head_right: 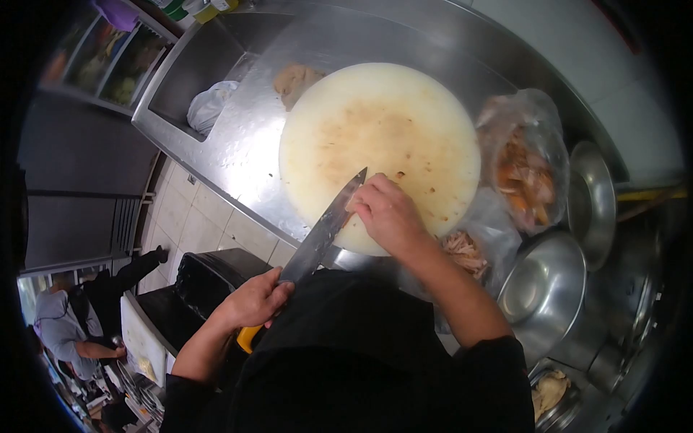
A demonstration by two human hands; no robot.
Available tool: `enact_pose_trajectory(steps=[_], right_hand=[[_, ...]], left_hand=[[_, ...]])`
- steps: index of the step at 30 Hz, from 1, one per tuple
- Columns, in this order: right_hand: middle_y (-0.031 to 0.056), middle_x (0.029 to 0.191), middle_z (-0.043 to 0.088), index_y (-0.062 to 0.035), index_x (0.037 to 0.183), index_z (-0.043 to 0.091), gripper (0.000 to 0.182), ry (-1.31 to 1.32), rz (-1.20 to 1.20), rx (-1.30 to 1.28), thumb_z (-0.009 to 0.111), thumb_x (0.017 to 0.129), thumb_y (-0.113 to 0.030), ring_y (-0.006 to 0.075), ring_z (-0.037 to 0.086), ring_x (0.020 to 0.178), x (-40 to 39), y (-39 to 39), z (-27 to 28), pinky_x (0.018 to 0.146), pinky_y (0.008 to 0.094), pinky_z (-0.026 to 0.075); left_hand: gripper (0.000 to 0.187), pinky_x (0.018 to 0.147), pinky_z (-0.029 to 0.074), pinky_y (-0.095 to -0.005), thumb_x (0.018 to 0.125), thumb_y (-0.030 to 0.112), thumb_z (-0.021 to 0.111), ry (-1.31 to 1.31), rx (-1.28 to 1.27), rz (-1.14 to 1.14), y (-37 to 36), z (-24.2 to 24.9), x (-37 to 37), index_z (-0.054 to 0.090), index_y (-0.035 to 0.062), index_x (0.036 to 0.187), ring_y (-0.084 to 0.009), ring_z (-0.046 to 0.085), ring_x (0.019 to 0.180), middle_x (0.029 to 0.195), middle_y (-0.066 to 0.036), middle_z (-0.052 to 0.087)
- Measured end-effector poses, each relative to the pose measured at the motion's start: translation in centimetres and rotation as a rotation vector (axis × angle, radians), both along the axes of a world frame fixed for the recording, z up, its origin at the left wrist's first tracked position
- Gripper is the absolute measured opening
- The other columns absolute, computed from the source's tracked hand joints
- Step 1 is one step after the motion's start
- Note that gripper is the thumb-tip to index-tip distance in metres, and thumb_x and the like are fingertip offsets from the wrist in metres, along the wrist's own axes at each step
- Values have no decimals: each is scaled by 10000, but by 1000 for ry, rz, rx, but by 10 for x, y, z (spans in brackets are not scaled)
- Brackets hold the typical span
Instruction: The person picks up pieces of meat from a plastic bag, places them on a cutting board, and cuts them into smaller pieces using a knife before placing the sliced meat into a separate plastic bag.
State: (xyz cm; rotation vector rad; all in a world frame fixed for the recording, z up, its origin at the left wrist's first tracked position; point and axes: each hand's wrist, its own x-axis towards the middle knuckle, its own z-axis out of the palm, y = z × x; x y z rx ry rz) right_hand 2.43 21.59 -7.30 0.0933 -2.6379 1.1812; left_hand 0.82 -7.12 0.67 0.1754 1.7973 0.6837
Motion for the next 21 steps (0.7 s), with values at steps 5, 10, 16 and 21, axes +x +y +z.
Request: enact_pose_trajectory(steps=[5,10,16,21], right_hand=[[96,942,630,-64,945,695,134,13,1,47,768,834,-50,274,662,809,1,0,4,715,368,543],[99,918,629,-48,919,700,101,-40,-21,16,767,842,-51,275,657,820,2,-2,2,719,363,538],[128,934,599,-30,919,688,79,27,-50,57,732,862,-63,309,649,877,10,-6,1,774,394,539],[138,964,600,-6,914,674,53,-68,-91,-188,644,920,-49,298,663,880,-2,3,24,781,376,550]], left_hand=[[317,642,529,-453,1066,299,496,120,-131,-128,-3,23,2,482,-16,1096,-324,698,629,753,-229,673],[309,696,521,-537,1053,302,513,504,-96,-286,16,-8,-3,486,5,1132,-431,694,776,859,-273,699],[229,721,517,-558,1024,271,542,719,-295,-360,36,11,-19,510,72,1132,-468,668,831,861,-245,693],[201,731,524,-549,1014,266,560,946,-137,-205,7,12,-18,532,85,1098,-450,676,819,851,-222,699]])
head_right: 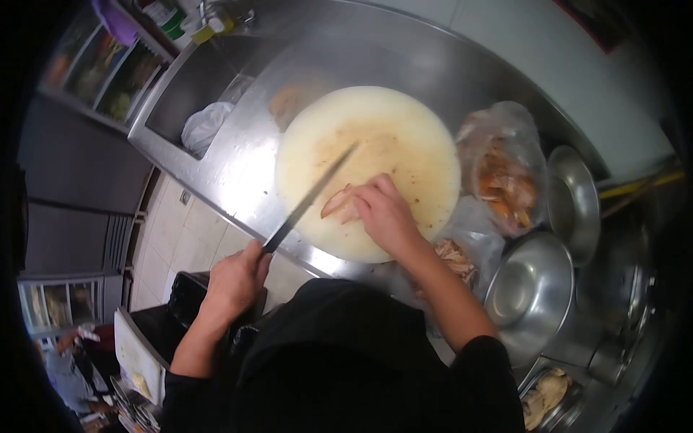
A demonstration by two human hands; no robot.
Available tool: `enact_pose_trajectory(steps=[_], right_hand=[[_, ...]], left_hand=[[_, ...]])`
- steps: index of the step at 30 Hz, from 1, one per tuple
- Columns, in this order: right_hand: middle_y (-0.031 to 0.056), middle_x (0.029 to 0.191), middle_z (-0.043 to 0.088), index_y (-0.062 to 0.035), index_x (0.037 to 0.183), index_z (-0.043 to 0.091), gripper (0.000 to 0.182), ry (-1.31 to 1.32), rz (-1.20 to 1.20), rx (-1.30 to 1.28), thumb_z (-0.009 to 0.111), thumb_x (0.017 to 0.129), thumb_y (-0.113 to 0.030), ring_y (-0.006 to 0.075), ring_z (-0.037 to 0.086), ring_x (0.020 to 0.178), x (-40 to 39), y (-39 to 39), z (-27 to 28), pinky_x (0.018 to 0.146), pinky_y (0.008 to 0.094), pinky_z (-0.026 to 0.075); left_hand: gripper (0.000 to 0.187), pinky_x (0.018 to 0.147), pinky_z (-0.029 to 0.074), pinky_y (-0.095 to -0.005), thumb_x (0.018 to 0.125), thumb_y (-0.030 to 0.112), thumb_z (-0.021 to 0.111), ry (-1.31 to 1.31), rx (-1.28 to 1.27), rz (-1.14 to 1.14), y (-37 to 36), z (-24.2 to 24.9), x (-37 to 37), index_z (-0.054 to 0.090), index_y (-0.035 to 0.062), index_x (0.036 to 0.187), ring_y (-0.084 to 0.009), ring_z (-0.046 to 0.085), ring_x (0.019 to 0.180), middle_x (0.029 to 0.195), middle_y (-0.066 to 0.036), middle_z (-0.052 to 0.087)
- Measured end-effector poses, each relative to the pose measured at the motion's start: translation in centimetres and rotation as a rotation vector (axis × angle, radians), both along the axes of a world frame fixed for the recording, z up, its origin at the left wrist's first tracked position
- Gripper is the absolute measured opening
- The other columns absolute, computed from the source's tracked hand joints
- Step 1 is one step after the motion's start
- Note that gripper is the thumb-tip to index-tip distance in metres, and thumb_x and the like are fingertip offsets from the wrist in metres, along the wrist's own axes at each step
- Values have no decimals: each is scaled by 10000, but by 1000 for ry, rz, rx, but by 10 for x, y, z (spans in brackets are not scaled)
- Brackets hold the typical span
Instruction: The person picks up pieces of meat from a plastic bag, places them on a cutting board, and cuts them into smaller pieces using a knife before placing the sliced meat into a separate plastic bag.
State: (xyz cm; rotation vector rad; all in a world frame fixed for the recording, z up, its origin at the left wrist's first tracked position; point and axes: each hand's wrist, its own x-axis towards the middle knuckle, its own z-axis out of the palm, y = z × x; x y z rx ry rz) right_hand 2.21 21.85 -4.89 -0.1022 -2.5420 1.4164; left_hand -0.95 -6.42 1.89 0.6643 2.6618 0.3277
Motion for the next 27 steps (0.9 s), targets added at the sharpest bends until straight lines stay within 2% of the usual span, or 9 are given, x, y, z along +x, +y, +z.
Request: enact_pose_trajectory(steps=[1,4,6,9,13,15,17,21,27], right_hand=[[138,973,605,-12,910,674,61,-2,37,-119,625,924,-46,299,665,877,-9,-2,1,768,375,552],[144,1006,617,-48,905,659,91,-171,323,41,568,909,-35,310,656,924,-35,5,-18,776,387,543],[136,1025,624,-70,922,641,79,-125,272,362,587,872,-40,315,628,977,-43,2,-28,824,410,519],[129,1019,624,-62,935,623,53,-161,176,328,591,893,-64,328,600,1014,-36,8,-12,884,429,498],[137,1013,621,-70,967,647,79,-61,-189,191,648,888,-75,349,602,988,0,66,-3,873,446,497],[149,1004,631,-74,952,683,66,11,-374,310,654,892,-70,351,613,994,28,112,16,878,443,498],[154,1050,649,-87,981,717,107,-131,-545,301,681,881,-101,354,626,1039,56,153,39,911,444,498],[152,1085,663,-80,1020,724,170,-310,-732,946,717,870,-159,376,635,1013,94,174,55,927,471,506],[140,1044,645,-64,983,705,127,-138,-144,373,703,880,-137,350,639,979,64,55,13,883,453,527]], left_hand=[[215,734,516,-571,1011,273,566,2,27,46,-1,-3,0,537,72,1082,-477,663,816,843,-243,696],[231,743,496,-607,1014,280,560,-36,23,100,-9,-31,-5,536,61,1084,-517,644,827,843,-275,691],[254,761,480,-634,1019,281,549,-80,-56,122,-7,-44,-7,539,37,1089,-544,633,846,854,-301,686],[263,779,477,-636,1029,265,529,-76,-24,99,-9,-53,-9,539,11,1095,-551,630,873,888,-315,687],[267,794,480,-629,1038,242,514,-119,24,96,-8,-48,-11,533,-17,1098,-547,630,904,926,-322,691],[266,794,480,-629,1038,240,515,-120,16,94,-8,-47,-11,532,-17,1102,-545,631,907,927,-320,691],[266,791,480,-630,1038,243,514,-115,16,82,-7,-48,-12,532,-14,1105,-544,632,904,923,-322,690],[267,771,484,-633,1037,258,510,-81,-37,72,1,-43,-14,531,-3,1095,-542,636,874,888,-325,686],[174,712,518,-596,998,221,528,-14,-63,-55,-1,-30,-5,499,51,1026,-487,670,776,772,-249,687]])
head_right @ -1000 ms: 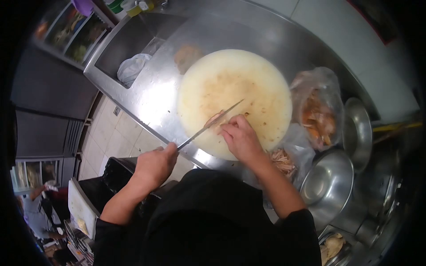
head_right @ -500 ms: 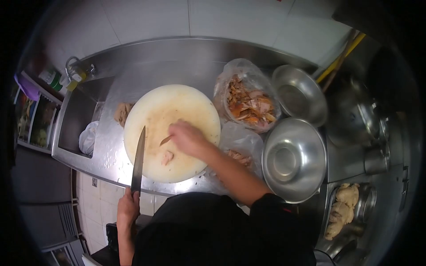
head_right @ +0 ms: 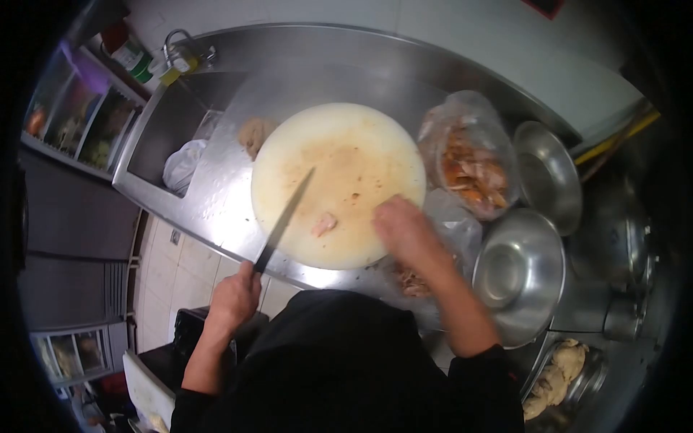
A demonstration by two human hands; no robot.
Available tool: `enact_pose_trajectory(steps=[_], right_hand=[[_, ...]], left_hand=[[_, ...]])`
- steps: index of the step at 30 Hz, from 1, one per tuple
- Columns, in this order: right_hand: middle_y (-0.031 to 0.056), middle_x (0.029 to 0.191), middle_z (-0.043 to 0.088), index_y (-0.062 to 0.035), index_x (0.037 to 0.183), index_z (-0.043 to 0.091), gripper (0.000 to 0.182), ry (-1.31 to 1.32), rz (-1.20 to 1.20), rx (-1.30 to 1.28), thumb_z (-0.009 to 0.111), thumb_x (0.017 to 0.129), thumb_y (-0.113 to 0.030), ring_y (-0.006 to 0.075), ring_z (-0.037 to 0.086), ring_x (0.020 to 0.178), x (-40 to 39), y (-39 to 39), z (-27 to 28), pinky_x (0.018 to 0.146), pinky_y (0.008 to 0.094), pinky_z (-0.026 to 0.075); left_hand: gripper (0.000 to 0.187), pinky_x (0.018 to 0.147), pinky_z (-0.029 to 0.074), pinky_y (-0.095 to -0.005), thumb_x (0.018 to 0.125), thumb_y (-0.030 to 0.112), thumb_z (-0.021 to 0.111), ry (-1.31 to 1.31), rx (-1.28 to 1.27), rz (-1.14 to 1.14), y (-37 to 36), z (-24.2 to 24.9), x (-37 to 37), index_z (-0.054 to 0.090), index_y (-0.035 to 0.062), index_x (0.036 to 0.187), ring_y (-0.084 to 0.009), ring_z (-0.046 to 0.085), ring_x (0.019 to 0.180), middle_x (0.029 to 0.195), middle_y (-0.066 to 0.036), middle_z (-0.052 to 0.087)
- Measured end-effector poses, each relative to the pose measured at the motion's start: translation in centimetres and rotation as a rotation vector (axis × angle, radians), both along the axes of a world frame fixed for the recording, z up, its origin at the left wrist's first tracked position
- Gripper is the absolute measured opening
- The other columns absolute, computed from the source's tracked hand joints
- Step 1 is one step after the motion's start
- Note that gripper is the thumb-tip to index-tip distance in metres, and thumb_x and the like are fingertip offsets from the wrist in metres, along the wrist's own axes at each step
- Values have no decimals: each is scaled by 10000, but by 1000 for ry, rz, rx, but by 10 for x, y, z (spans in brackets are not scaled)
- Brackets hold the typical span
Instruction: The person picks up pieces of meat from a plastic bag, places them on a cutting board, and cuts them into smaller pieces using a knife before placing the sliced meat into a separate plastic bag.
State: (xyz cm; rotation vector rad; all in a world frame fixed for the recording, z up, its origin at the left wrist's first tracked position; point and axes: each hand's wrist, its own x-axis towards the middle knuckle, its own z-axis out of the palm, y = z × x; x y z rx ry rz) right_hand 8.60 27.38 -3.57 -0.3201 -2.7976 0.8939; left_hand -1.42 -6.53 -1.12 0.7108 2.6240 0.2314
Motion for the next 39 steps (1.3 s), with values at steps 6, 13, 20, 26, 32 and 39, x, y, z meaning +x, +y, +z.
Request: enact_pose_trajectory(steps=[6,13,20,26,32,39], right_hand=[[129,993,610,-40,937,655,89,255,144,-87,691,858,-58,339,633,959,-37,-63,-29,826,422,538],[135,965,614,-39,905,651,78,244,253,-108,678,839,-6,347,638,919,-54,-57,-40,802,420,537],[124,941,645,-33,906,681,75,280,205,-130,696,838,-6,325,656,887,-53,-57,-43,761,391,546],[140,946,613,-34,870,645,71,291,217,-133,673,817,4,344,643,881,-54,-57,-40,769,428,538],[133,923,628,-29,899,666,70,257,217,-148,692,836,-13,334,643,865,-55,-57,-44,769,409,539],[130,933,632,-45,896,662,48,124,131,-283,671,852,-30,338,645,881,-49,-52,-30,775,413,532]], left_hand=[[157,718,542,-564,1002,211,508,-95,-77,-92,7,30,19,510,65,1060,-462,689,799,836,-247,701],[184,732,540,-567,1018,203,433,-239,-230,-66,30,28,8,496,70,1128,-464,696,848,877,-243,709],[182,735,521,-589,1022,191,428,-245,-243,-102,28,44,1,482,56,1133,-475,684,852,841,-248,701],[196,773,517,-599,1024,213,444,-239,-222,-121,37,27,-7,478,62,1146,-485,678,868,870,-264,704],[222,775,518,-597,1030,251,465,-294,-193,-90,28,18,-2,491,51,1122,-487,678,848,868,-263,704],[226,754,509,-606,1030,272,481,-246,-168,-94,41,32,-9,485,65,1122,-508,662,818,818,-287,685]])
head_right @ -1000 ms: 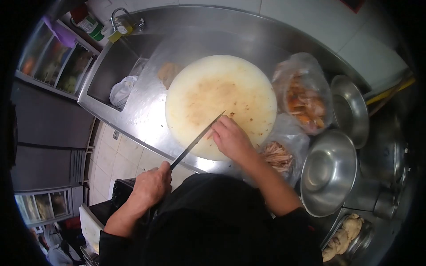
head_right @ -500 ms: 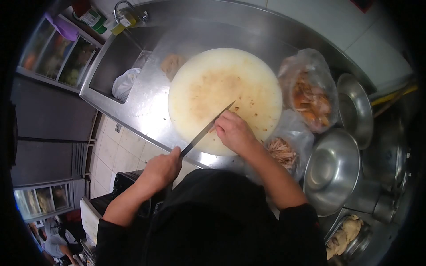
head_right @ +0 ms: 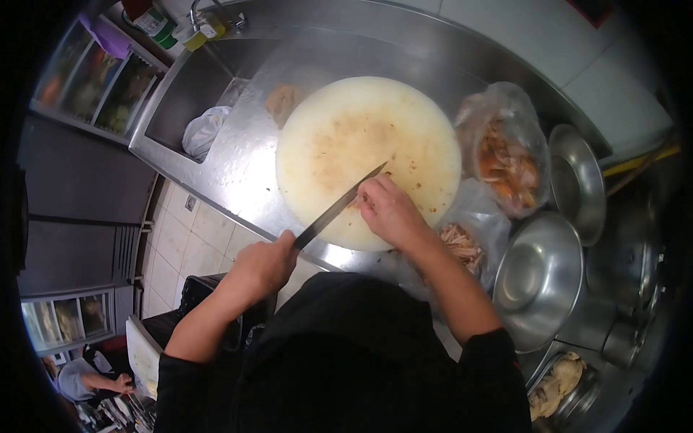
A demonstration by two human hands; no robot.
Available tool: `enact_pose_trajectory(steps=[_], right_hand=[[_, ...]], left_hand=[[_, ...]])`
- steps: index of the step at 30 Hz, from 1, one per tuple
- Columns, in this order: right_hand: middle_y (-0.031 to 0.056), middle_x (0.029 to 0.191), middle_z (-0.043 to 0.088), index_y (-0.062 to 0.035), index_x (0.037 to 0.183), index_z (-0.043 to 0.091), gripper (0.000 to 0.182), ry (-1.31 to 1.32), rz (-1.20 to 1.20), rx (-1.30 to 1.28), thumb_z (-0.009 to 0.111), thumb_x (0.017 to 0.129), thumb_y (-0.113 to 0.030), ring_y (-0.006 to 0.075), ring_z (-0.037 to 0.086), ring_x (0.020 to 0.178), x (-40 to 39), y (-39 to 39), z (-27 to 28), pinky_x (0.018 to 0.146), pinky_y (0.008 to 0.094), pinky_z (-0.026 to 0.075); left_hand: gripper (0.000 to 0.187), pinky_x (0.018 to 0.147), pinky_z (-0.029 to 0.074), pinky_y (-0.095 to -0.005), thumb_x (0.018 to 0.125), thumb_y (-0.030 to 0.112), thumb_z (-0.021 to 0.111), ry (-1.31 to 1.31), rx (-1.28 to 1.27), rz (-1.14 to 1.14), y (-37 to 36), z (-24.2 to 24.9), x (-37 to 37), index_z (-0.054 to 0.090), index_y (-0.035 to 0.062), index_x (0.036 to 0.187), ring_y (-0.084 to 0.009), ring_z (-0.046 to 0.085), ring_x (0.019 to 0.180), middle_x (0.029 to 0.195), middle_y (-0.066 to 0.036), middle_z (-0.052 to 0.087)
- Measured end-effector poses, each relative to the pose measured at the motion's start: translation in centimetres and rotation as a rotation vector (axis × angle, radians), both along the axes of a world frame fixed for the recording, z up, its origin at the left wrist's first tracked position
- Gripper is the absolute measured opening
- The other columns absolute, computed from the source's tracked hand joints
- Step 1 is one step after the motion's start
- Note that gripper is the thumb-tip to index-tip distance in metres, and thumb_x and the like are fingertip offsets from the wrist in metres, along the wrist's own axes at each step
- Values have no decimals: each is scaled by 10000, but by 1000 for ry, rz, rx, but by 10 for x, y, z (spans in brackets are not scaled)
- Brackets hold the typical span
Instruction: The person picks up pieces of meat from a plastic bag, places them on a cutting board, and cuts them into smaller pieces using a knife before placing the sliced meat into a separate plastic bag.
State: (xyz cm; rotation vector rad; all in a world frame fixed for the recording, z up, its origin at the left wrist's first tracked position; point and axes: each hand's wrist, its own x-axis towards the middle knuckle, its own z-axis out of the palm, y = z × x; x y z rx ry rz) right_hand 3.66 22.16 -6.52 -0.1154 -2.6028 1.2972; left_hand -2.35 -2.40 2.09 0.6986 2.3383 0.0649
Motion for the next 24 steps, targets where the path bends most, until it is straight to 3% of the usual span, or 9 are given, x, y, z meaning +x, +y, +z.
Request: enact_pose_trajectory(steps=[8,13,16,20,24], right_hand=[[143,860,634,-38,880,659,28,32,38,12,663,852,-34,347,641,833,-3,5,-6,753,424,527],[142,869,642,-41,870,674,21,55,14,103,686,853,-42,355,647,841,-1,5,-5,755,425,529],[144,867,637,-44,871,673,35,38,28,93,702,860,-58,361,648,852,-1,6,-3,760,430,530],[146,876,636,-44,881,677,50,21,45,98,716,860,-67,366,649,859,-1,7,-4,764,435,530],[149,879,637,-40,894,678,66,47,48,125,724,856,-67,370,650,858,0,6,-2,763,439,529]], left_hand=[[234,747,512,-609,1036,287,479,-26,-34,16,-10,-9,10,481,73,1129,-508,664,814,805,-284,685],[235,755,522,-590,1043,276,461,-31,-69,17,-12,19,9,491,53,1109,-481,679,849,847,-263,699],[238,759,521,-589,1042,277,467,-128,-65,27,-11,3,15,497,52,1113,-480,677,853,853,-263,699],[260,743,493,-622,1030,292,512,-39,88,-6,-10,-20,5,470,59,1138,-533,641,794,788,-296,670],[258,759,504,-600,1035,289,497,-83,-19,5,-17,10,6,490,50,1133,-507,654,822,812,-274,680]])
